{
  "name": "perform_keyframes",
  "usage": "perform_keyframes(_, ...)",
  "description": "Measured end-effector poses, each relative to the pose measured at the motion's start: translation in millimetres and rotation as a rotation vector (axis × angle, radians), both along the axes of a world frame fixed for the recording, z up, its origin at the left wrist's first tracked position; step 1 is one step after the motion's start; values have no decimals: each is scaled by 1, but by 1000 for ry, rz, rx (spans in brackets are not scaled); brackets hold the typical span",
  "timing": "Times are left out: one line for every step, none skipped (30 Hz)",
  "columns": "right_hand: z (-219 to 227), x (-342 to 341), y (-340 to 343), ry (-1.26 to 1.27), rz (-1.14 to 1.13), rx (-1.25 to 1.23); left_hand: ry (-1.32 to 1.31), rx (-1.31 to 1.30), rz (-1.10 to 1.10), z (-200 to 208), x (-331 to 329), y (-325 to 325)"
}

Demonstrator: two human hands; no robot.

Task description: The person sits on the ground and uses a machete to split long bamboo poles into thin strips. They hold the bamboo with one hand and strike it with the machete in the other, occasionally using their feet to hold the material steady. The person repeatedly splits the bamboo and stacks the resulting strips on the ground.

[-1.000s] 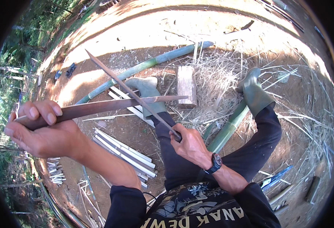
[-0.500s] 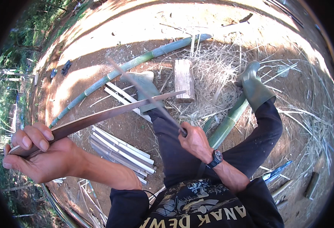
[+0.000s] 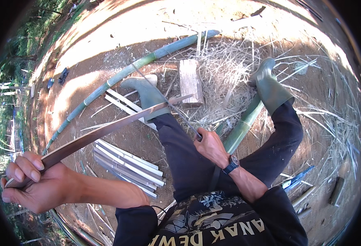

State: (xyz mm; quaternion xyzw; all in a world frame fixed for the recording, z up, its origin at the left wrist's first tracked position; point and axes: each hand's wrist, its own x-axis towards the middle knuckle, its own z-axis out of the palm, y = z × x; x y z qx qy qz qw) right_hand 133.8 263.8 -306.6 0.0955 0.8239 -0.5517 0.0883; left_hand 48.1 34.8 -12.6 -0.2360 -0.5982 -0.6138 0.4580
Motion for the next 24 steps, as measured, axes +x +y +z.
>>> perform_keyframes(4,-1,-3,17,3,8,2,13,-6,1,-2,-1)
perform_keyframes(7,-2,-6,34,7,16,-6,12,20,1,-4,1)
perform_keyframes(7,-3,-7,51,11,24,1,2,5,0,-7,-2)
perform_keyframes(-3,-4,-8,42,-19,31,14,-11,-4,3,-9,-9)
perform_keyframes(-26,-6,-5,34,-42,70,26,-18,-19,4,-13,-14)
perform_keyframes(-53,-6,1,21,-67,109,26,-11,-20,4,-17,-15)
perform_keyframes(-56,-11,6,8,-87,146,26,-6,-15,3,-19,-17)
perform_keyframes(-58,-11,10,-42,-60,152,27,-1,-10,2,-20,-19)
perform_keyframes(-59,-11,11,-25,-45,133,32,6,-17,2,-22,-19)
perform_keyframes(-47,-14,9,-11,-32,113,36,12,-24,2,-24,-20)
perform_keyframes(-42,-16,7,4,-18,93,40,18,-32,2,-26,-21)
perform_keyframes(-44,-17,7,-14,-27,100,30,2,-62,3,-28,-23)
perform_keyframes(-45,-17,6,-31,-31,104,21,-18,-86,7,-28,-27)
perform_keyframes(-49,-19,6,-43,-43,111,16,-35,-118,9,-31,-29)
perform_keyframes(-69,-19,10,-43,-52,142,7,-47,-123,11,-33,-35)
perform_keyframes(-100,-17,18,-44,-66,173,-2,-58,-132,13,-36,-40)
perform_keyframes(-106,-21,23,-43,-74,206,6,-55,-145,10,-37,-40)
perform_keyframes(-113,-24,26,-115,-42,197,14,-54,-162,9,-40,-40)
perform_keyframes(-104,-23,22,-122,-25,190,28,-43,-181,7,-42,-40)
perform_keyframes(-93,-26,19,-122,-15,183,50,-32,-207,7,-45,-38)
perform_keyframes(-83,-29,16,-122,-6,176,42,-32,-210,9,-47,-40)
perform_keyframes(-74,-31,16,-72,4,207,30,-31,-215,13,-50,-43)
perform_keyframes(-82,-31,18,-92,-4,210,19,-29,-219,15,-51,-45)
perform_keyframes(-99,-30,23,-112,-10,212,22,-27,-201,15,-53,-46)
